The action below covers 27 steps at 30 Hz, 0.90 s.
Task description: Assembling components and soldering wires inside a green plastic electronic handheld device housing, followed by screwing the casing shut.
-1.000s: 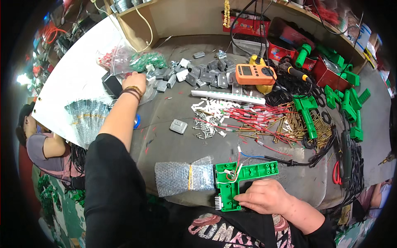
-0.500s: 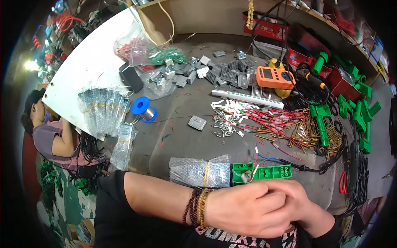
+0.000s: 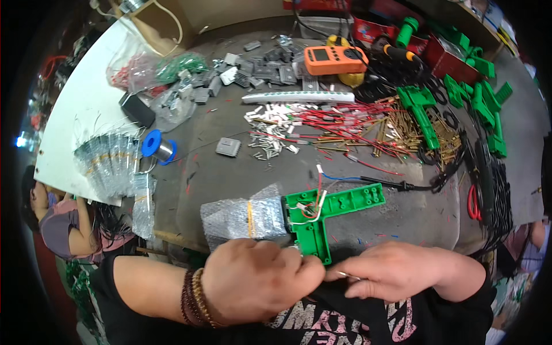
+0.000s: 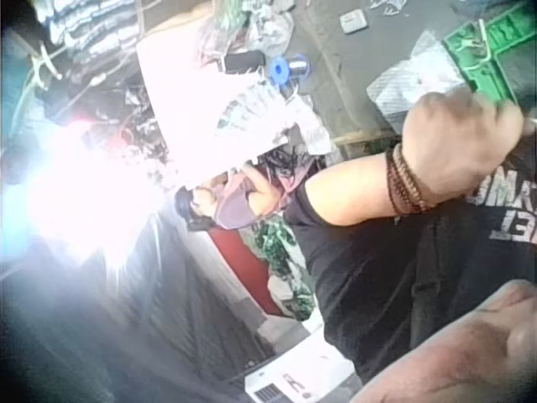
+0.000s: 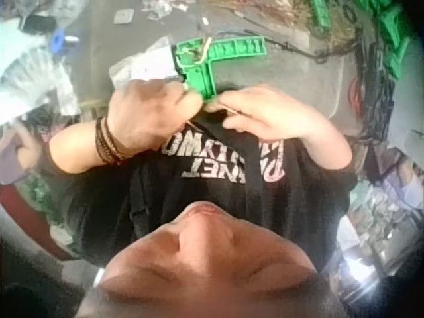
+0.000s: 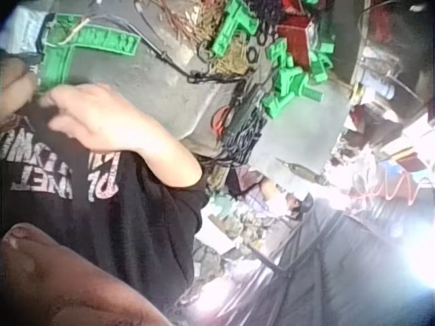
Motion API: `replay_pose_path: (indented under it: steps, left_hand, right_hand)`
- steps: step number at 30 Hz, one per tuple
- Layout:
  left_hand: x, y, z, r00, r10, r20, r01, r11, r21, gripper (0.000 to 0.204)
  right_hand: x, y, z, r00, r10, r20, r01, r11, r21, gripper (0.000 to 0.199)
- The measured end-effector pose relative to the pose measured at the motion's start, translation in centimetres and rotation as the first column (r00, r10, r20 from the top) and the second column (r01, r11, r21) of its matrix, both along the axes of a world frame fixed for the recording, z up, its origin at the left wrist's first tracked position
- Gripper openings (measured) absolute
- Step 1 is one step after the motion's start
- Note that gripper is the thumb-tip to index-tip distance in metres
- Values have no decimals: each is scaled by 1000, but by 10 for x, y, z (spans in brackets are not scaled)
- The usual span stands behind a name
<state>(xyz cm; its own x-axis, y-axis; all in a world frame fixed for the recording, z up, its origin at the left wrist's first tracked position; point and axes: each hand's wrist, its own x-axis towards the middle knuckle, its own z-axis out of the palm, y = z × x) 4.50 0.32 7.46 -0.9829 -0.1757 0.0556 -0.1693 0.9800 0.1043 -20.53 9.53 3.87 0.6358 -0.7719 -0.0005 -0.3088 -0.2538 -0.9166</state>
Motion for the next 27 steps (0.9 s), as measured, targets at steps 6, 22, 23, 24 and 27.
replay_pose_path:
  steps: [6, 22, 23, 24, 27]
  left_hand:
    - [6, -11, -16, 1000, -10, -19, 5, 976, -220, 15]
    - [37, -30, -88, 902, -46, -428, 28, 998, -48, 37]
    - [29, -21, -90, 889, -98, -448, 57, 993, -105, 37]
    - [19, -21, -78, 938, -129, -320, 97, 989, -114, 43]
    - [8, -26, -74, 976, -131, -174, 121, 990, -67, 52]
  right_hand:
    - [0, 0, 8, 894, -108, -434, -2, 969, -245, 46]
    - [-66, 20, 17, 660, -397, -637, -56, 820, -569, 62]
    - [-63, 17, 18, 662, -391, -640, -82, 810, -580, 62]
    - [-61, 15, 19, 659, -389, -644, -107, 799, -592, 61]
    - [-52, 8, 14, 641, -386, -664, -139, 792, -594, 59]
